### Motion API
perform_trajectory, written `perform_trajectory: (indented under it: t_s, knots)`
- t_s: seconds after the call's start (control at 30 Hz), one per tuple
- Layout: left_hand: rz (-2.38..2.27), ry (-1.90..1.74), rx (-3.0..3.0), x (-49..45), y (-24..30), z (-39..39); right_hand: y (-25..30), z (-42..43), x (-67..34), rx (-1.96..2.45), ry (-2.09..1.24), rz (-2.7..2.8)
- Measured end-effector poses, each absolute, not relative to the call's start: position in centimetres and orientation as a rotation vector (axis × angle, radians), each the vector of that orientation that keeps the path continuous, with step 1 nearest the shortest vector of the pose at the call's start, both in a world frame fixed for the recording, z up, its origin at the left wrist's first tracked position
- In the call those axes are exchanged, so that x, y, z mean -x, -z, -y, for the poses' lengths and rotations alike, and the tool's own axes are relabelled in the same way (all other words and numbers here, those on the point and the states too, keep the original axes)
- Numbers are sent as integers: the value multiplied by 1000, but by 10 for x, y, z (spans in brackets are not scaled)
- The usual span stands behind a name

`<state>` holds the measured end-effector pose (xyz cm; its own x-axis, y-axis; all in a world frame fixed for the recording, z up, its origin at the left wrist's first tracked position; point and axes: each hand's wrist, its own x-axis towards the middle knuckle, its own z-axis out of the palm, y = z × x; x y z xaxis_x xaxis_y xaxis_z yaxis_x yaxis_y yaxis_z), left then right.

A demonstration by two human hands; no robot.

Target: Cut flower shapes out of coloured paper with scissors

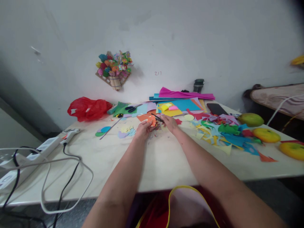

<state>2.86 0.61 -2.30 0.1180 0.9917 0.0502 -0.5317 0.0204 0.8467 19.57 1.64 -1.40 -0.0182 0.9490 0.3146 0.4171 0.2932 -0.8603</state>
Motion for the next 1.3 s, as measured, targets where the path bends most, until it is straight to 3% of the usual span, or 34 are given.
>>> perform_trajectory:
  t_s: [0.1,0.33,0.67,1.3]
  knots:
    - [-670,-1325,-872,-28,24,-7,17,-17,-200,1140,-999,1447]
    - [-673,-1351,-897,-27,27,-10,11,-8,-203,961,-1313,1499]
    - [-741,-1360,-926,-29,21,-6,14,-10,-199,1087,-1221,1431]
    - [-799,-1502,-893,-20,22,-13,4,-2,-222,1027,-1411,1726]
